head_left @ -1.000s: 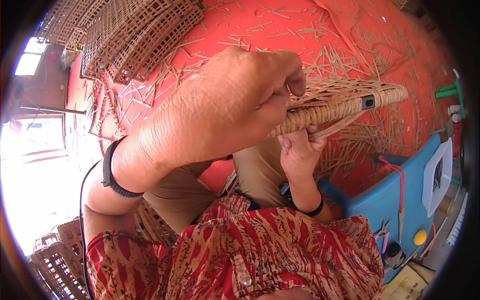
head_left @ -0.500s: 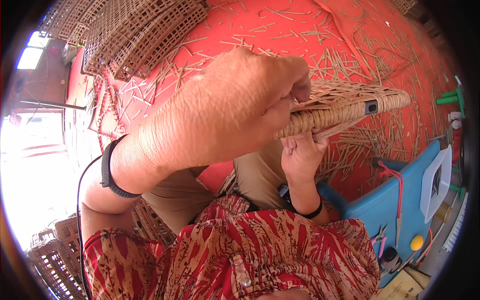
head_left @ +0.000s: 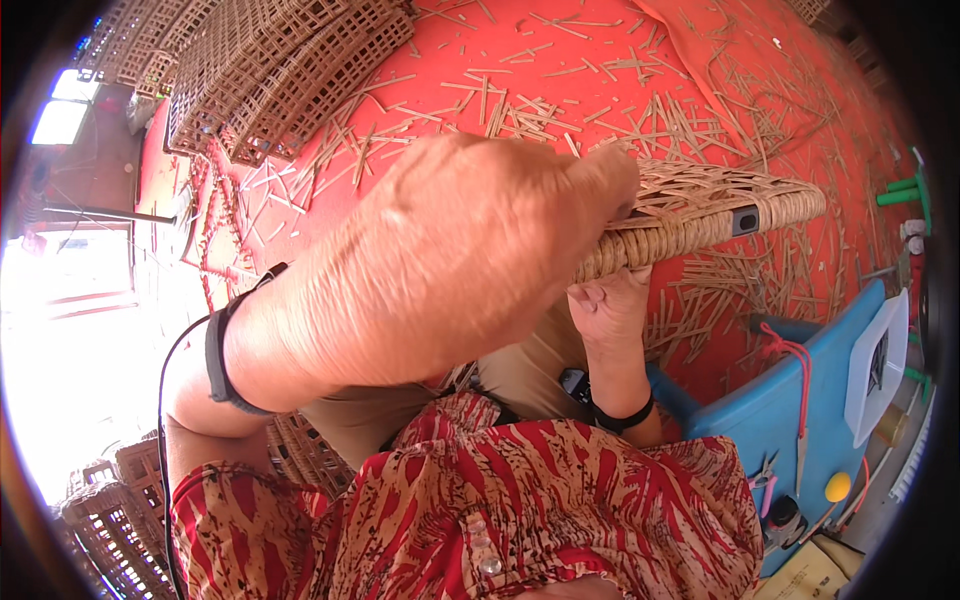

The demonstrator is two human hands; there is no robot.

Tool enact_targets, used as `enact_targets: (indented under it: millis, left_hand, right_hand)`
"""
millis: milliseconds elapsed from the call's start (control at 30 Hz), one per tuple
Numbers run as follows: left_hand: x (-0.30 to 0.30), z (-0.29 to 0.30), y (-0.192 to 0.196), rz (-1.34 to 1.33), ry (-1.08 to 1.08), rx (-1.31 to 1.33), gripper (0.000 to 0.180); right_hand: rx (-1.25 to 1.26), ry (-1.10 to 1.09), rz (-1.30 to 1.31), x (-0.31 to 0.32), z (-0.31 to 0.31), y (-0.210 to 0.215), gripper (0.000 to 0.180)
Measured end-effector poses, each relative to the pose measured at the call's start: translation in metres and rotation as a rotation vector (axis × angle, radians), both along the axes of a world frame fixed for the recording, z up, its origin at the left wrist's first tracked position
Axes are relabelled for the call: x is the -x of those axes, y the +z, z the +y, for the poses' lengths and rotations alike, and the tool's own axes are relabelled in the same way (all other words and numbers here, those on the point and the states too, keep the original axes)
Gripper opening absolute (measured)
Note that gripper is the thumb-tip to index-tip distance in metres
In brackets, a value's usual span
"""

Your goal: Weaving and securing wood or bamboo strips onto a furniture frame using a staple gun and scissors.

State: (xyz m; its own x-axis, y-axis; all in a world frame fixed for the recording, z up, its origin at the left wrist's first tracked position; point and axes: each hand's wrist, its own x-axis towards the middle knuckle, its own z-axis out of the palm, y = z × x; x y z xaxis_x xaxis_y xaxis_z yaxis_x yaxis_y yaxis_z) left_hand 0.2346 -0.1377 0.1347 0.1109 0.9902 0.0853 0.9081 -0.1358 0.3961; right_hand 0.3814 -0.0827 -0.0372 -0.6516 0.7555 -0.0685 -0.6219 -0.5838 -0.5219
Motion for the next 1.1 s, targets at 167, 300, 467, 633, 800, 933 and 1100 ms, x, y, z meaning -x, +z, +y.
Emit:
enact_targets:
  millis: [167, 300, 467, 633, 800, 933, 1100]
  left_hand:
    - [-0.005, -0.002, -0.005, -0.016, 0.007, -0.063, 0.015]
    - [-0.007, -0.004, -0.003, 0.041, 0.031, -0.065, 0.016]
    - [-0.008, -0.003, -0.006, -0.012, 0.034, -0.047, 0.017]
    - [-0.006, -0.003, -0.003, -0.009, 0.051, 0.017, 0.018]
    - [-0.006, -0.002, -0.004, -0.023, 0.046, -0.008, 0.018]
    - [-0.005, -0.004, 0.002, -0.024, 0.058, 0.021, 0.019]
    - [-0.004, -0.003, 0.003, -0.059, 0.060, 0.086, 0.020]
  right_hand:
    - [0.125, -0.020, 0.090, 0.001, -0.005, -0.008, 0.015]
    - [0.049, -0.050, 0.082, 0.006, -0.005, -0.002, 0.015]
    - [0.000, -0.077, -0.005, 0.004, -0.006, 0.000, 0.017]
    - [-0.134, -0.161, -0.103, 0.000, -0.007, 0.003, 0.024]
    - [-0.115, -0.144, -0.039, 0.002, -0.013, 0.003, 0.023]
    - [-0.021, -0.053, 0.050, 0.001, -0.015, -0.006, 0.020]
    - [-0.134, -0.143, -0.056, 0.004, -0.020, -0.015, 0.007]
